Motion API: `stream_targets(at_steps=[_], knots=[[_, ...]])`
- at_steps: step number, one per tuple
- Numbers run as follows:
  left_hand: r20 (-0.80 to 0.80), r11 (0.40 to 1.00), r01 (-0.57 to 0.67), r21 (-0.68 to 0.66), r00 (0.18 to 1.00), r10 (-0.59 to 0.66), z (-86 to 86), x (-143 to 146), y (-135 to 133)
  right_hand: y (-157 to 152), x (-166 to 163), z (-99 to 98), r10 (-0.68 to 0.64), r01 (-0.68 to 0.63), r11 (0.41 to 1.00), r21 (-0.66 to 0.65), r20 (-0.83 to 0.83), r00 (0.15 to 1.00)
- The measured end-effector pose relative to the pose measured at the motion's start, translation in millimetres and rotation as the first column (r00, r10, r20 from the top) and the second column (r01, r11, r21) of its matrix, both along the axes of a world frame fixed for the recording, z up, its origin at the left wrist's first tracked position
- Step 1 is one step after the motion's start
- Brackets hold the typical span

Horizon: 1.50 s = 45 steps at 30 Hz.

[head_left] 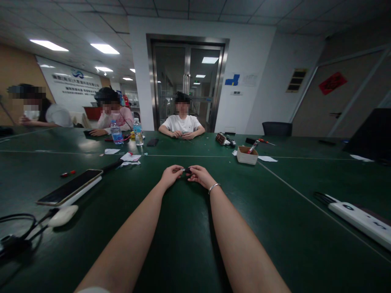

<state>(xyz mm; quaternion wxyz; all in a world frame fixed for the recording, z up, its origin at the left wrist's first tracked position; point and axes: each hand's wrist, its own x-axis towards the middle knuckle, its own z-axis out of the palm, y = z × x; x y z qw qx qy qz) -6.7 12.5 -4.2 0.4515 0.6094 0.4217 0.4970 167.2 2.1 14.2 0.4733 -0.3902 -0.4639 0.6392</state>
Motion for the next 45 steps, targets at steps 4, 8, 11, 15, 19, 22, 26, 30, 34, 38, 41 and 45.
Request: stream_targets(at_steps=[4,8,11,15,19,22,26,30,34,38,41,45], knots=[[0.0,1.0,-0.018,0.024,1.0,0.018,0.5,-0.3,-1.0,0.4,-0.2,-0.4,0.001,-0.001,1.0,0.001,-0.01,1.0],[-0.02,1.0,-0.017,0.018,1.0,0.017,3.8,-0.2,-4.3,1.2,0.3,-0.7,0.004,-0.004,1.0,-0.002,-0.012,1.0],[-0.036,0.999,-0.007,0.034,0.999,0.008,4.1,-1.0,-4.7,1.8,0.9,-1.4,0.011,-0.011,1.0,0.006,-0.018,1.0],[-0.045,0.999,-0.009,0.043,0.999,0.011,1.3,-2.3,-2.2,1.4,1.0,-1.7,0.009,-0.009,1.0,0.007,-0.023,1.0],[-0.022,1.0,-0.013,0.02,1.0,0.013,-1.6,-1.8,0.9,-0.2,-0.2,-0.3,0.002,-0.002,1.0,0.002,-0.017,1.0],[-0.016,1.0,-0.021,-0.007,1.0,0.021,-1.6,-0.8,2.6,-0.6,-0.7,0.3,0.001,-0.001,1.0,0.0,-0.007,1.0],[0.011,0.992,-0.119,-0.037,0.993,0.12,0.3,-1.3,4.0,1.4,0.4,-1.3,-0.024,0.025,1.0,0.018,-0.028,0.999],[0.036,0.983,-0.172,-0.059,0.984,0.174,1.4,-2.5,3.7,3.5,1.6,-3.6,-0.05,0.051,0.999,0.014,-0.045,0.998],[-0.001,0.994,-0.096,-0.059,0.995,0.096,2.2,-0.8,0.8,3.0,0.6,-3.4,0.003,-0.003,1.0,0.015,-0.021,1.0],[-0.057,0.995,-0.092,-0.046,0.994,0.09,3.6,0.4,-1.2,1.4,-0.3,-2.4,0.01,-0.01,1.0,0.022,-0.008,1.0],[-0.089,0.995,-0.097,-0.034,0.992,0.094,2.5,-0.5,0.0,0.8,0.0,-2.1,0.017,-0.017,0.999,0.03,-0.004,1.0],[-0.141,0.995,-0.095,-0.022,0.986,0.091,-1.0,-1.7,3.0,0.4,0.7,-2.1,0.02,-0.02,0.999,0.039,0.0,1.0]])
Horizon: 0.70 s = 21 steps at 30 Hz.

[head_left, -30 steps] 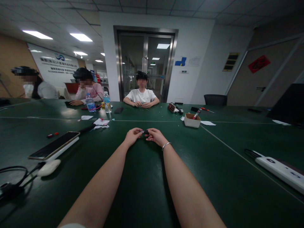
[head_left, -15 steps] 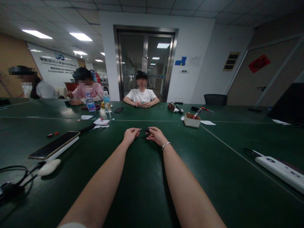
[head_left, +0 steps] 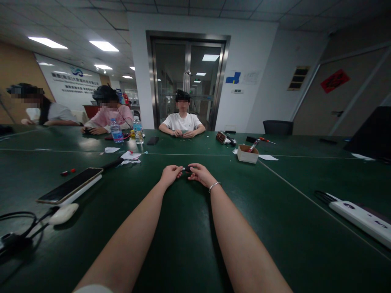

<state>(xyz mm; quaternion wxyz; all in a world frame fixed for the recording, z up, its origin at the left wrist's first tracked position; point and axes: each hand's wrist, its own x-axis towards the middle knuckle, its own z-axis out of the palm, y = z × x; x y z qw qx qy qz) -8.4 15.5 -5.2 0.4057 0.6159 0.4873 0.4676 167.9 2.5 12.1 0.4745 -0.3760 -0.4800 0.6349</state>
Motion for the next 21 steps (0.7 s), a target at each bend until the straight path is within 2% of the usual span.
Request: stream_targets(at_steps=[14,21], knots=[[-0.03,1.0,0.013,-0.013,0.999,-0.013,0.6,-0.2,-2.0,-3.7,0.8,0.9,0.012,-0.012,0.999,0.035,0.008,1.0],[-0.13,1.0,-0.025,-0.002,0.991,0.024,-1.4,-0.1,0.6,-1.6,1.1,-0.9,0.043,-0.044,0.998,0.042,0.011,0.999]])
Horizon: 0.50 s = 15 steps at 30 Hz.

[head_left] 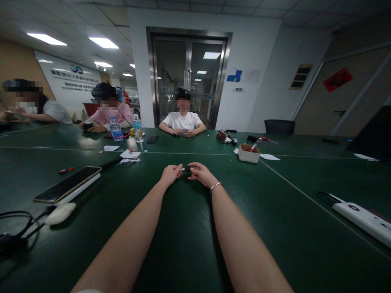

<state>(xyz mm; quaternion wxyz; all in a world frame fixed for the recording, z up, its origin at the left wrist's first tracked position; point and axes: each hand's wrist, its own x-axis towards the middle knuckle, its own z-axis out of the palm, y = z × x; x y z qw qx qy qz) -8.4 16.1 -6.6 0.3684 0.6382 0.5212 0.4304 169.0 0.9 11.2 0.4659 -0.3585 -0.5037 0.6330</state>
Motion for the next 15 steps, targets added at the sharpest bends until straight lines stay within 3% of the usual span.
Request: stream_targets(at_steps=[15], knots=[[-0.193,0.997,-0.073,0.0,0.979,0.071,8.5,1.3,-4.8,0.1,1.5,-2.2,0.065,-0.064,0.997,0.052,-0.012,0.998]])
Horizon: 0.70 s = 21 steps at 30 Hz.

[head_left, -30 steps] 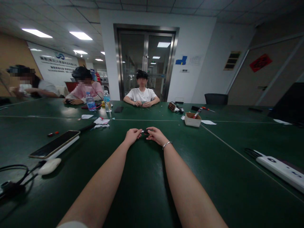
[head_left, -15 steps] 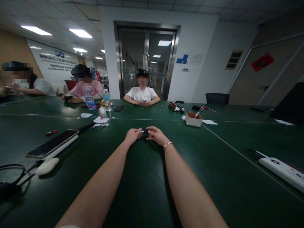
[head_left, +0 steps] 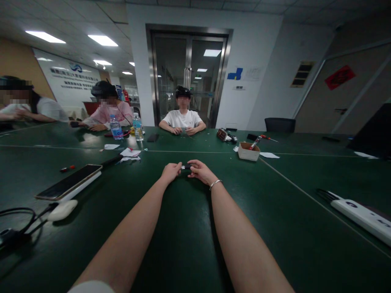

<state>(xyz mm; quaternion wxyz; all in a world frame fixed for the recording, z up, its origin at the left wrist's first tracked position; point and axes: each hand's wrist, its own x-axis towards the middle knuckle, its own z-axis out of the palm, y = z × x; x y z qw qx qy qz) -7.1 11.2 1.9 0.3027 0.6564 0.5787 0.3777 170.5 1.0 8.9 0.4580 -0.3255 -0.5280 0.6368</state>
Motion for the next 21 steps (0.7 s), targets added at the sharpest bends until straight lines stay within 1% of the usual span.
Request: stream_targets(at_steps=[5,10,15,21], knots=[[-0.019,1.0,-0.008,0.003,1.0,0.008,4.8,1.4,-6.6,-0.3,-0.2,1.8,0.004,-0.004,1.0,-0.016,-0.012,1.0],[-0.027,0.999,0.019,0.05,0.999,-0.018,6.8,4.3,-12.9,-0.5,-2.6,4.2,-0.065,0.065,0.995,-0.078,0.007,0.998],[0.092,0.996,0.055,0.068,0.994,-0.061,-0.9,5.0,-8.1,0.5,-3.7,3.7,-0.098,0.1,0.99,-0.103,0.021,0.995],[0.172,0.995,0.07,0.073,0.982,-0.082,-6.4,4.6,-3.6,1.1,-3.0,3.2,-0.106,0.105,0.99,-0.094,0.001,0.994]])
